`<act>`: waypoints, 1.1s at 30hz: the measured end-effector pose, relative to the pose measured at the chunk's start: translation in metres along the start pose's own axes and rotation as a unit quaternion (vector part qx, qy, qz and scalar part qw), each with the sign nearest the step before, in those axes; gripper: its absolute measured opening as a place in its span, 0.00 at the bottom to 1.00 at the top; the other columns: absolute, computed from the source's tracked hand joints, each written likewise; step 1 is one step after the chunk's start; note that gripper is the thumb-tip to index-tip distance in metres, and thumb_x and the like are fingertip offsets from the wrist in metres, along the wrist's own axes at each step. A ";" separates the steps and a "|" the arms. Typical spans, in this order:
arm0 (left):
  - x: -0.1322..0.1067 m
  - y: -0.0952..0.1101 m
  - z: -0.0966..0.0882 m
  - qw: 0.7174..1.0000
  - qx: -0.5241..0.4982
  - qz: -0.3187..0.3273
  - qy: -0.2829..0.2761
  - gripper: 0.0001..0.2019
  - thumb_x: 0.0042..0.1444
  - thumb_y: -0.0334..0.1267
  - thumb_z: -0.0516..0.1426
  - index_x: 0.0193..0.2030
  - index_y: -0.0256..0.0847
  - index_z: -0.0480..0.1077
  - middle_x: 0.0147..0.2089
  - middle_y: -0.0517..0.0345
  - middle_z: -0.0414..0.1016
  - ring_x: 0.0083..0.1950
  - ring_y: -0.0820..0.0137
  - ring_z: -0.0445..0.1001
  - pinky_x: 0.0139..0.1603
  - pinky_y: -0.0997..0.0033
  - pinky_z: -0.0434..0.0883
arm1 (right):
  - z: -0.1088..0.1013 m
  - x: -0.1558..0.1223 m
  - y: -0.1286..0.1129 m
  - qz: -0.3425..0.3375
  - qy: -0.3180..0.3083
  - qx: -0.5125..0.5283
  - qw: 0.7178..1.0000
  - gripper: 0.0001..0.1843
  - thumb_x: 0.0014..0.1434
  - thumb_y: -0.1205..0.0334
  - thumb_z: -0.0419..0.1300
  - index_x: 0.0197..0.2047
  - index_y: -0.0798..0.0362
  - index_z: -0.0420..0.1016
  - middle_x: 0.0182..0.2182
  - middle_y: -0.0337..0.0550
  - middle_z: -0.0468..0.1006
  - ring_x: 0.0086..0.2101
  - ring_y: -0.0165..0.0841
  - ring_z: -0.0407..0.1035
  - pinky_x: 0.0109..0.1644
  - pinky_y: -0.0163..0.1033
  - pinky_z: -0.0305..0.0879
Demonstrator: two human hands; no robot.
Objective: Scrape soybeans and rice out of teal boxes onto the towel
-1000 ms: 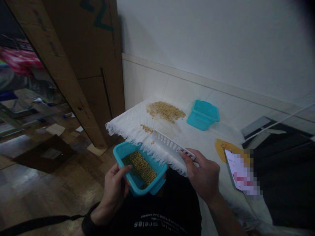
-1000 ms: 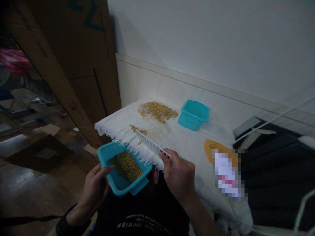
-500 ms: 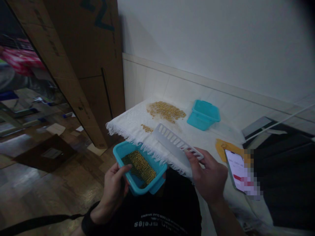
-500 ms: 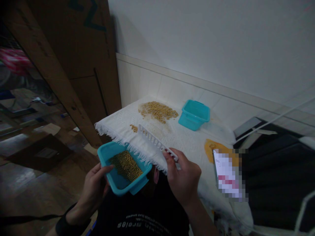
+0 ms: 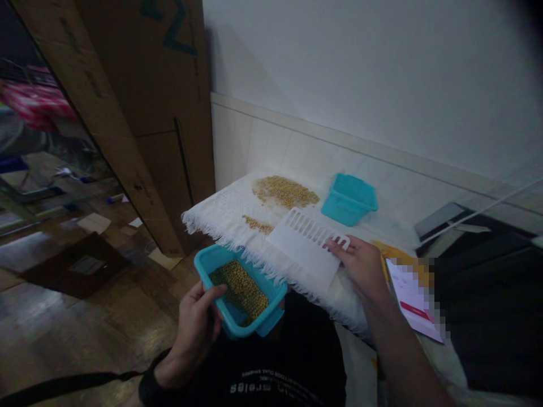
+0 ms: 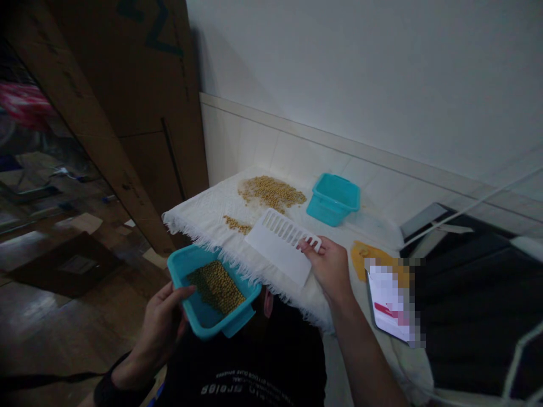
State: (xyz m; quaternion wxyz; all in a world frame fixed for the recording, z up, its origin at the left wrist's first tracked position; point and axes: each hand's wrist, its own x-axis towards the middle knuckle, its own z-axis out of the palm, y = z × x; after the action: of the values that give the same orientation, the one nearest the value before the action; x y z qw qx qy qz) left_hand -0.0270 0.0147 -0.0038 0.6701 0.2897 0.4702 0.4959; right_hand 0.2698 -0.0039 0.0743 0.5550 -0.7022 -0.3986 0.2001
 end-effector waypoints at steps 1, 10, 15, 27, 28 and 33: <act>0.000 0.000 0.001 1.000 -0.004 -0.001 0.000 0.12 0.43 0.42 0.68 0.26 0.41 0.68 0.11 0.70 0.64 0.08 0.78 0.56 0.09 0.79 0.52 | -0.001 0.008 0.002 0.016 0.000 0.017 1.000 0.26 0.37 0.40 0.73 0.29 0.54 0.80 0.28 0.48 0.84 0.28 0.41 0.77 0.31 0.41 0.72; 0.002 0.001 -0.001 1.000 0.007 -0.007 0.008 0.14 0.44 0.44 0.68 0.24 0.42 0.67 0.09 0.69 0.63 0.07 0.76 0.56 0.07 0.79 0.51 | -0.017 0.039 0.012 0.078 0.019 0.019 0.997 0.23 0.31 0.47 0.75 0.27 0.55 0.79 0.25 0.44 0.82 0.25 0.37 0.74 0.28 0.39 0.69; 0.000 0.004 0.002 1.000 0.009 -0.010 0.013 0.15 0.41 0.44 0.68 0.23 0.42 0.66 0.09 0.69 0.62 0.07 0.77 0.55 0.08 0.79 0.52 | -0.008 0.043 0.015 0.035 0.013 0.034 0.999 0.25 0.35 0.44 0.73 0.30 0.55 0.80 0.29 0.47 0.84 0.29 0.39 0.76 0.30 0.41 0.71; 0.000 0.007 0.003 0.999 0.026 -0.015 0.017 0.14 0.39 0.45 0.69 0.23 0.41 0.70 0.09 0.68 0.63 0.07 0.76 0.55 0.08 0.77 0.51 | 0.039 0.098 0.019 0.006 0.000 -0.002 1.000 0.20 0.39 0.46 0.70 0.26 0.55 0.78 0.24 0.44 0.81 0.24 0.37 0.73 0.25 0.38 0.66; 0.000 0.007 0.004 0.999 0.024 -0.015 0.016 0.14 0.39 0.45 0.69 0.24 0.41 0.70 0.09 0.68 0.64 0.08 0.77 0.55 0.08 0.78 0.52 | 0.041 0.102 0.019 0.005 0.000 -0.005 1.000 0.19 0.39 0.47 0.70 0.27 0.55 0.78 0.24 0.44 0.81 0.25 0.37 0.73 0.25 0.37 0.66; 0.000 0.007 0.003 1.000 0.013 -0.017 0.021 0.15 0.39 0.45 0.69 0.24 0.41 0.70 0.10 0.69 0.62 0.08 0.77 0.55 0.09 0.78 0.52 | 0.038 0.111 0.014 0.004 -0.017 -0.003 1.000 0.18 0.40 0.50 0.70 0.29 0.56 0.79 0.25 0.45 0.82 0.25 0.37 0.74 0.26 0.39 0.68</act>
State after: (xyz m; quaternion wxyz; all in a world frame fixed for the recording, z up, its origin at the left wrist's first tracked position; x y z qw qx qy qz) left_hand -0.0266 0.0171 0.0034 0.6645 0.2798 0.4959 0.4840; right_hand 0.3145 0.1056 0.0673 0.5450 -0.7024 -0.4053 0.2128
